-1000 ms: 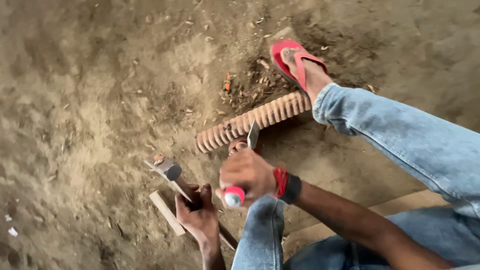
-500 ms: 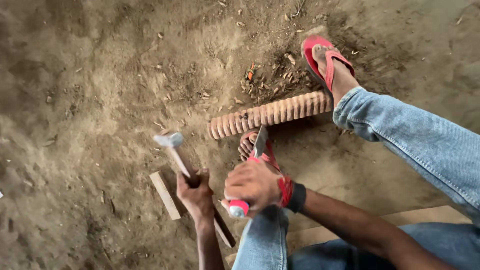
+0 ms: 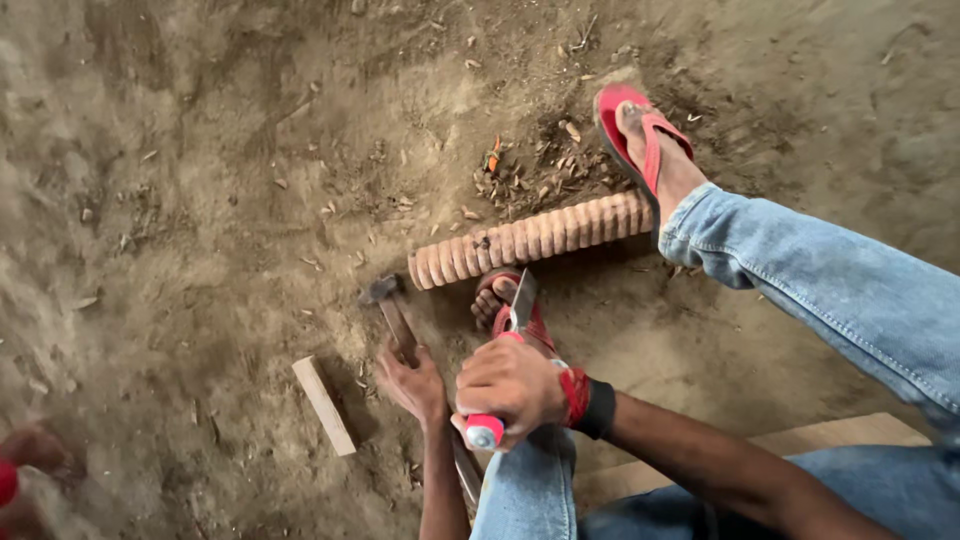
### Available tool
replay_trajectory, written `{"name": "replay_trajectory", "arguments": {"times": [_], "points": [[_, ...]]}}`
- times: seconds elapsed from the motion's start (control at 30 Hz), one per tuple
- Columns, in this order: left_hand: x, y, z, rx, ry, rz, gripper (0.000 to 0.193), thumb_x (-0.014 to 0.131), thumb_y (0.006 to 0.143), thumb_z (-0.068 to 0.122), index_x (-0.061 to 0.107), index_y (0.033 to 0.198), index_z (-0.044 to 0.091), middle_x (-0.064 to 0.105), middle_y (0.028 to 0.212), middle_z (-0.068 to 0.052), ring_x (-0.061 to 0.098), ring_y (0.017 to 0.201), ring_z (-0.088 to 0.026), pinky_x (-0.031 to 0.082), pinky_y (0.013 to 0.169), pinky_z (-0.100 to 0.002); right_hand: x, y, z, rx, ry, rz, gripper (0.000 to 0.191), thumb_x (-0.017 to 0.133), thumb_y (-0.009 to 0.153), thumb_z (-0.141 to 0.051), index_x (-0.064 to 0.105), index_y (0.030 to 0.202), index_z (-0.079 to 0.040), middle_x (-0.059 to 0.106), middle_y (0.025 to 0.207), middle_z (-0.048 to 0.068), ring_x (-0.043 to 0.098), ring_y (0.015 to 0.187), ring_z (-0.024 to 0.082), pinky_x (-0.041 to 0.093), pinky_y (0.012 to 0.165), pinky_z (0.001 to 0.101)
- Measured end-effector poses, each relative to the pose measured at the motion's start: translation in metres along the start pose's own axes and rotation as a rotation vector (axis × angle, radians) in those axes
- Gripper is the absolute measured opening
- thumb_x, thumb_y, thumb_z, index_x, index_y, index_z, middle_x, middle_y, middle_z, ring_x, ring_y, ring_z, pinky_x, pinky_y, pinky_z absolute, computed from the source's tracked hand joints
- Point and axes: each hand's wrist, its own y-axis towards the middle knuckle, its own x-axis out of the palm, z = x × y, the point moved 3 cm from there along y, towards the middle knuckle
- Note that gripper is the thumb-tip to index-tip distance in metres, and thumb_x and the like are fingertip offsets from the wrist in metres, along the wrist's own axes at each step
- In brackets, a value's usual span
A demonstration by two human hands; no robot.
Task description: The person carves a ribbed wooden piece using a chisel and hammer. They repeatedly strike the chisel to remove wood shavings and shape the object while seated on the ground.
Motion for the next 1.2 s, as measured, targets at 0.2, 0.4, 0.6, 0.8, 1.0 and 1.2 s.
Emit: {"name": "replay_trajectory", "arguments": {"times": [0.2, 0.4, 0.6, 0.8, 1.0, 1.2], "points": [[0.012, 0.051, 0.072, 0.534, 0.150, -0.202, 0.063, 0.076, 0.086, 0.017, 0.052, 0.144, 0.012, 0.053, 0.145, -0.013, 0.043, 0.141, -0.034, 0.036, 0.114, -0.048, 0.000, 0.007, -0.007, -0.017, -0.014, -0.005, 0.028, 0.078, 0.084, -0.013, 0.052, 0.074, -0.010, 0.052, 0.070, 0.005, 0.055, 0.063, 0.028, 0.040, 0.054, 0.0425], [0.048, 0.080, 0.127, 0.798, 0.453, -0.425, 0.066, 0.073, 0.088, 0.019, 0.048, 0.149, 0.021, 0.048, 0.151, -0.008, 0.038, 0.145, -0.031, 0.030, 0.111, -0.060, -0.009, 0.008, -0.010, 0.029, -0.048, -0.007, 0.028, 0.078, 0.083, -0.010, 0.052, 0.073, -0.009, 0.051, 0.070, 0.005, 0.054, 0.062, 0.028, 0.040, 0.054, 0.0420], [0.045, 0.097, 0.145, 0.660, 0.339, -0.741, 0.067, 0.075, 0.082, 0.020, 0.052, 0.145, 0.024, 0.046, 0.152, -0.009, 0.036, 0.144, -0.032, 0.024, 0.118, -0.063, -0.017, 0.011, -0.011, 0.016, -0.041, 0.037, 0.024, 0.080, 0.083, -0.008, 0.058, 0.075, -0.009, 0.054, 0.070, 0.006, 0.056, 0.062, 0.027, 0.041, 0.054, 0.0414], [0.039, 0.080, 0.108, 0.528, 0.137, -0.328, 0.066, 0.080, 0.083, 0.032, 0.050, 0.140, 0.017, 0.042, 0.152, -0.017, 0.036, 0.141, -0.038, 0.030, 0.112, -0.062, -0.124, 0.011, 0.028, 0.532, 0.053, 0.548, 0.012, 0.058, 0.098, -0.020, 0.058, 0.099, -0.008, 0.066, 0.095, 0.004, 0.070, 0.087, 0.017, 0.058, 0.078, 0.0314], [0.022, 0.029, 0.015, 0.041, 0.272, -0.166, 0.081, 0.081, 0.083, 0.032, 0.038, 0.150, 0.015, 0.048, 0.135, -0.026, 0.046, 0.124, -0.044, 0.040, 0.099, -0.058, -0.176, -0.012, 0.083, 0.381, 0.377, 0.920, 0.030, 0.078, 0.095, -0.027, 0.052, 0.106, -0.016, 0.057, 0.095, -0.004, 0.061, 0.074, 0.010, 0.061, 0.072, 0.0361], [0.019, 0.025, -0.013, 0.059, 0.092, -0.259, 0.076, 0.078, 0.083, 0.017, 0.041, 0.149, 0.007, 0.056, 0.124, -0.026, 0.056, 0.115, -0.046, 0.047, 0.099, -0.051, -0.174, -0.039, 0.136, 0.444, 0.718, 1.164, 0.026, 0.078, 0.108, -0.024, 0.057, 0.112, -0.010, 0.055, 0.079, 0.004, 0.054, 0.069, 0.015, 0.044, 0.064, 0.0318]]}}
